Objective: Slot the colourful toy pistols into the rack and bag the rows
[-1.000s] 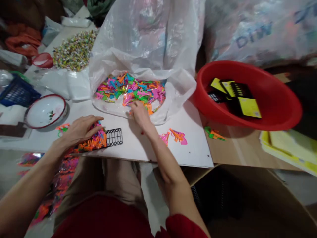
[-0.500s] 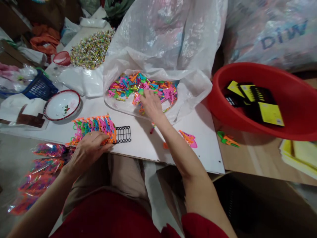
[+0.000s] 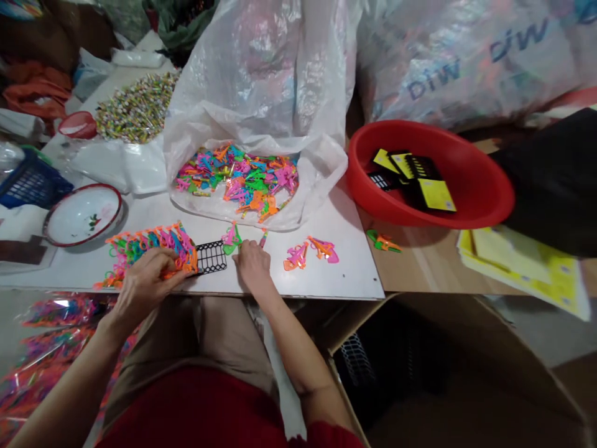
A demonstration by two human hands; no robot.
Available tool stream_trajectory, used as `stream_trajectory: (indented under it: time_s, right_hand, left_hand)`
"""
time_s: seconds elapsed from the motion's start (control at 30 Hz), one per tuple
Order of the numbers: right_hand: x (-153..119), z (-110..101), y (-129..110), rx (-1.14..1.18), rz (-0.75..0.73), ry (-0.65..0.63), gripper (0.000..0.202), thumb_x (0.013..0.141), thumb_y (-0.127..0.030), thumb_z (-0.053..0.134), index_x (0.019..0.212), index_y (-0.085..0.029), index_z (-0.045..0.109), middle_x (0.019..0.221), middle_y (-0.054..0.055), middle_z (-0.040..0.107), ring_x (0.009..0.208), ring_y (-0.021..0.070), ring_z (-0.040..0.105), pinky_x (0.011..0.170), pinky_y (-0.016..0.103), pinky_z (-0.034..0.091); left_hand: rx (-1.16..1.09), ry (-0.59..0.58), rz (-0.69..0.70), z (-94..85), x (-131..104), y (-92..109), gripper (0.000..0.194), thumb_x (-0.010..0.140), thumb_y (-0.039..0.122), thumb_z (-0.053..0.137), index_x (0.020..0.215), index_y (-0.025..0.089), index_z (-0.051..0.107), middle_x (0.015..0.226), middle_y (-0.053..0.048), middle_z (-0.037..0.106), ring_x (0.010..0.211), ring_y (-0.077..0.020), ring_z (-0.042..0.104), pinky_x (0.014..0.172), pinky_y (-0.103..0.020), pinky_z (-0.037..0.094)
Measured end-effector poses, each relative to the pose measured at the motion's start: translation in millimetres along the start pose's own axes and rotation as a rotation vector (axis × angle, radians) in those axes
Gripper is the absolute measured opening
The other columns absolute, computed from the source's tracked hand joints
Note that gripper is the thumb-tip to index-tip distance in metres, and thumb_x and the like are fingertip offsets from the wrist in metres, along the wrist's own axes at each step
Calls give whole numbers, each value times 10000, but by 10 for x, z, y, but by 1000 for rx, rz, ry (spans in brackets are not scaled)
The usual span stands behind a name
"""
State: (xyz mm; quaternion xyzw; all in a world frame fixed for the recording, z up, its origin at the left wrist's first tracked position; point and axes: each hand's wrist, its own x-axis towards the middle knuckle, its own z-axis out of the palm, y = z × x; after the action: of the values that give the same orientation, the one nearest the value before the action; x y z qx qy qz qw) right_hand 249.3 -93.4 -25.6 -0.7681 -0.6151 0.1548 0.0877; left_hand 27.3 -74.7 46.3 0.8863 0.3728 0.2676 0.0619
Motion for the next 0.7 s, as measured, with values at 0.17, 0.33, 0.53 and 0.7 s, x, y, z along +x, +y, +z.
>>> stream_trajectory:
  time_s: [0.17, 0.33, 0.53, 0.7]
  right_hand:
    - [159, -77, -65, 557, -51, 3, 159, 867, -327, 562, 908, -176, 592, 733, 11, 623, 667, 170, 571, 622, 260, 391]
    - [260, 168, -325, 1005, -252, -18, 208, 764, -195, 532, 965, -182, 587, 757, -6, 626, 688, 153, 579, 642, 248, 447]
    - [446, 394, -519, 894, -334, -112, 205, 773, -121, 527, 958, -170, 602, 951, 46, 665, 850, 164, 628, 764, 254, 480]
    - [466, 312, -555, 516, -411, -156, 266, 800, -67, 534, 1046, -151, 584, 1060, 97, 645, 982, 200, 608, 855, 286, 461]
  left_hand:
    - [19, -103, -24, -85, -9, 18, 247, 832, 353, 688, 809, 168, 527, 906, -64, 611, 858, -189, 587, 754, -304, 479]
    - [30, -13, -57, -310, 258, 27, 239, 863, 387, 644, 962, 172, 615, 977, -54, 632, 931, -181, 609, 839, -304, 483]
    - [43, -222, 22, -132, 575, -167, 263, 899, 415, 571, 946, 166, 642, 874, -57, 652, 881, -213, 591, 815, -351, 469]
    - [22, -174, 8, 9, 484, -244, 293, 871, 432, 617, 992, 165, 612, 911, -64, 642, 916, -224, 568, 841, -360, 457]
